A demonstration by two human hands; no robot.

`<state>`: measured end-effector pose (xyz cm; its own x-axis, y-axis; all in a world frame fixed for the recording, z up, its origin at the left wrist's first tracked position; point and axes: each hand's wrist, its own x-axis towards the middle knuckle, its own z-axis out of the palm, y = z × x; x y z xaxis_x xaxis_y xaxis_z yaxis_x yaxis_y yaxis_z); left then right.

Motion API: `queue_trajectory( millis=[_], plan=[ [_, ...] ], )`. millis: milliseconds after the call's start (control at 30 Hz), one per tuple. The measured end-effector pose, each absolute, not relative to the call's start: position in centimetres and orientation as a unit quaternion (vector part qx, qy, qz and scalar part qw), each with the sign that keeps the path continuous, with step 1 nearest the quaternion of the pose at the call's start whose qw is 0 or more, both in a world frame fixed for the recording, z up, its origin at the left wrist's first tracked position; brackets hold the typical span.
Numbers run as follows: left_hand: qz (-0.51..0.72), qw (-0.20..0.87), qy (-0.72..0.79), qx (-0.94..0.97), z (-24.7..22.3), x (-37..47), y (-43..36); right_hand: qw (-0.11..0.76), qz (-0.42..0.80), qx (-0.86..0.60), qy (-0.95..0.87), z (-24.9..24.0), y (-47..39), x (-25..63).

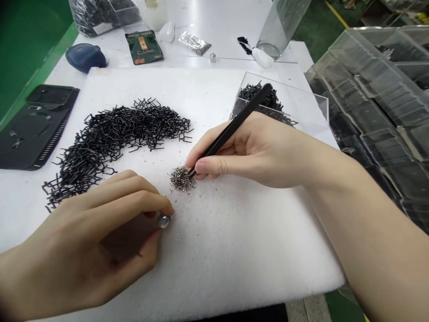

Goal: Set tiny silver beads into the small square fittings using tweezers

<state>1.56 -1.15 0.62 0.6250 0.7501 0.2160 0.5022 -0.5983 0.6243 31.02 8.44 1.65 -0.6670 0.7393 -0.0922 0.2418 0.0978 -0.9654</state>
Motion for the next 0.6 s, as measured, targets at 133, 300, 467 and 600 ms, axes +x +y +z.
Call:
queue_trajectory(
  millis=[133,300,467,600],
  plan=[
    [0.226,0.255,0.372,0.863,0.7,1.5,-0.9,0.220,0.563,-0.350,-0.716,1.8,8.2,30.9],
    [0.231,0.255,0.375,0.861,0.1,1.2,-1.0,0.220,0.559,-0.335,-0.726,1.8,8.0,30.5],
    [0.251,0.247,0.365,0.862,-0.1,1.4,-1.0,0.220,0.554,-0.337,-0.729,2.0,8.1,30.4],
    [0.254,0.247,0.360,0.863,-0.3,1.3,-1.0,0.209,0.569,-0.335,-0.722,2.1,8.3,30.4]
  ],
)
